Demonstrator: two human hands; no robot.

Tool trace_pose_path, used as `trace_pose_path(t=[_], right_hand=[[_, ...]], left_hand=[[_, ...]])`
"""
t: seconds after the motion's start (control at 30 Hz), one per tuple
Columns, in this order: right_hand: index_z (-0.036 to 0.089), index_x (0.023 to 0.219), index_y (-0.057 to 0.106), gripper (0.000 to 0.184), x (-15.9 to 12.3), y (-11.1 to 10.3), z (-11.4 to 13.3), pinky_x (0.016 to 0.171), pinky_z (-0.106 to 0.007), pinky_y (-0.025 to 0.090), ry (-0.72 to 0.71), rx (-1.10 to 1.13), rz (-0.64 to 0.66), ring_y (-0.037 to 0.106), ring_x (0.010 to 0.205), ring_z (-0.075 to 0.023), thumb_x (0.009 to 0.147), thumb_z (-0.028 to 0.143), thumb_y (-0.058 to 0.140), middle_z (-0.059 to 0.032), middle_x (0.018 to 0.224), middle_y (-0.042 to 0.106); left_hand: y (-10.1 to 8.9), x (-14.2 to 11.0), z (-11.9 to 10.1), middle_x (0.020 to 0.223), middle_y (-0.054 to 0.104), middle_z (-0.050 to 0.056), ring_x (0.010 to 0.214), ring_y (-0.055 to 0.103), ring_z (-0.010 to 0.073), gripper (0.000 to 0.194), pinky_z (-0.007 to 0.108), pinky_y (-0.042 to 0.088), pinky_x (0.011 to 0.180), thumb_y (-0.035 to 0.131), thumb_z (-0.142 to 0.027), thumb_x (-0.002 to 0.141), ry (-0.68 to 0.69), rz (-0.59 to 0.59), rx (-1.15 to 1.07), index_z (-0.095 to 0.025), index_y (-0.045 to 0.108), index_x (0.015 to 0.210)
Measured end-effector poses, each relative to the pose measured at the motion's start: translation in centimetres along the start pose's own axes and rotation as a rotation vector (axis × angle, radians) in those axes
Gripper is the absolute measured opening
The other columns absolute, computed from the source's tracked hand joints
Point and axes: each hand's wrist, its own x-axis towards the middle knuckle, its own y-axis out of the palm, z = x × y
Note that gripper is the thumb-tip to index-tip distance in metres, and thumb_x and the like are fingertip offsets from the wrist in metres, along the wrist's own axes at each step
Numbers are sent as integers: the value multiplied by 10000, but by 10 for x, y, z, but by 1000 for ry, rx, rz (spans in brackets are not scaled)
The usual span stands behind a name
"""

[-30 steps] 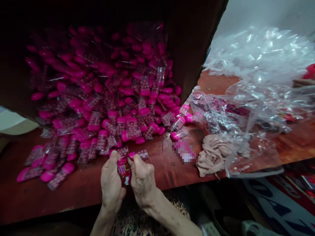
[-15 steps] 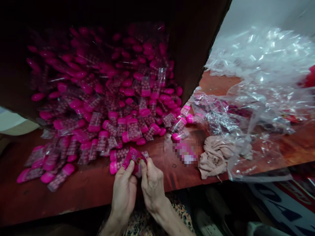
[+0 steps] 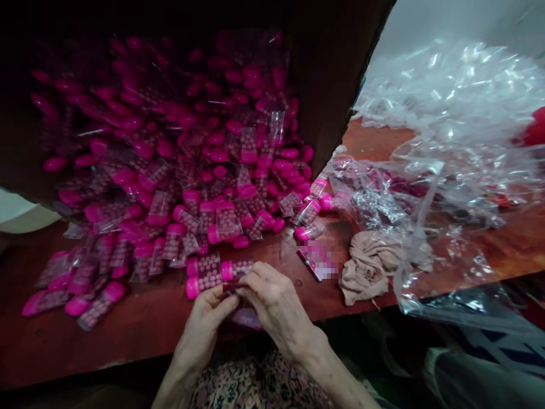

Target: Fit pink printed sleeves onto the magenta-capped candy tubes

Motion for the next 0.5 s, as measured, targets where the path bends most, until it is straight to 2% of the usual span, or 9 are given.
trace_pose_path(t=[0.1, 0.2, 0.27, 0.33, 0.4, 0.5], right_hand=[[173, 836, 644, 129, 0, 8, -1, 566, -219, 476, 107, 118, -205, 578, 631, -120, 860, 199, 521, -17, 710, 594], [159, 796, 643, 128, -1, 15, -1, 551, -222, 478, 179, 177, -305, 588, 606, -124, 844, 217, 539, -19, 690, 608], [161, 804, 628, 136, -2, 18, 1, 544, -215, 478, 192, 190, -319, 589, 596, -122, 853, 235, 526, -16, 684, 610], [169, 834, 606, 156, -2, 19, 1, 536, -201, 471, 175, 181, -274, 589, 591, -116, 878, 262, 489, -13, 692, 619], [176, 796, 569, 202, -3, 18, -2, 503, -180, 438, 138, 90, -245, 567, 542, -99, 908, 276, 435, 2, 650, 601], [192, 647, 467, 303, -3, 19, -10, 429, -177, 335, 98, -114, -292, 455, 407, -69, 932, 253, 384, 47, 510, 481]], left_hand=[[5, 1, 3, 648, 644, 20, 529, 572, 114, 245, 219, 471, 504, 653, -318, 740, -41, -86, -155, -118, 637, 881], [8, 3, 11, 559, 575, -27, 404, 482, 63, 246, 152, 371, 365, 649, -348, 746, -4, -180, -77, -131, 601, 852], [7, 4, 14, 493, 517, -53, 334, 386, 31, 249, 127, 278, 311, 640, -367, 750, 20, -208, 9, -131, 602, 819], [5, 5, 13, 463, 477, -65, 318, 322, 16, 264, 122, 230, 300, 644, -381, 740, 37, -212, 62, -126, 621, 808], [4, 5, 10, 453, 457, -70, 324, 299, 15, 280, 123, 229, 307, 653, -383, 726, 41, -194, 87, -125, 639, 836], [4, 2, 6, 443, 446, -74, 322, 277, 18, 285, 130, 218, 314, 638, -385, 736, 21, -148, 110, -132, 639, 868]])
